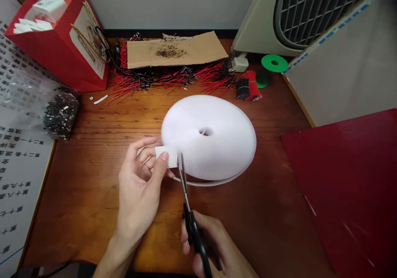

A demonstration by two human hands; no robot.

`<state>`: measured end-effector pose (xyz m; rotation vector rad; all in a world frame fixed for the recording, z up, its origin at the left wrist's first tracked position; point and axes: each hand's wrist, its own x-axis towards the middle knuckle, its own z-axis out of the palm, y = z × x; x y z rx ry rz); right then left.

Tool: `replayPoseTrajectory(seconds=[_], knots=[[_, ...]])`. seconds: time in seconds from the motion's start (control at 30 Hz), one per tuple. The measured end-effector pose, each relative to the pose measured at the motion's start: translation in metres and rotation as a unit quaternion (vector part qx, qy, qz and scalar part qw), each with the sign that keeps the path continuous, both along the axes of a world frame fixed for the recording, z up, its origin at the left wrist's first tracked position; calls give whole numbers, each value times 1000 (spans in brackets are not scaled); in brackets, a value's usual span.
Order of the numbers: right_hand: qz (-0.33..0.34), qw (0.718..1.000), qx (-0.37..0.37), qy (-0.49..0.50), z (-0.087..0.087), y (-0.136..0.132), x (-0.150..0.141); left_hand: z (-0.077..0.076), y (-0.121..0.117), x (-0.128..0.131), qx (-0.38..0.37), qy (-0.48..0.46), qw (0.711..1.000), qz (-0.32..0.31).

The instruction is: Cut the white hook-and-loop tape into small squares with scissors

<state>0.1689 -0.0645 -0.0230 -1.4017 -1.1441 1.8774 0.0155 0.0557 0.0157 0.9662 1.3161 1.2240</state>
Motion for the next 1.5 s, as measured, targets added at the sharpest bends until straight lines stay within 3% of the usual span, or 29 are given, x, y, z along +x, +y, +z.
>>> replayPoseTrajectory(seconds=[0.17, 0.5, 1.5], knots=[[-11, 998, 64, 2, -7, 10, -9, 1, -1, 1, 2, -2, 1000, 1], [-37, 994, 106, -3, 0, 23, -22, -2, -5, 7, 5, 20, 999, 37], [-36, 994, 99, 4, 1, 24, -18, -2, -7, 4, 6, 15, 1000, 25]])
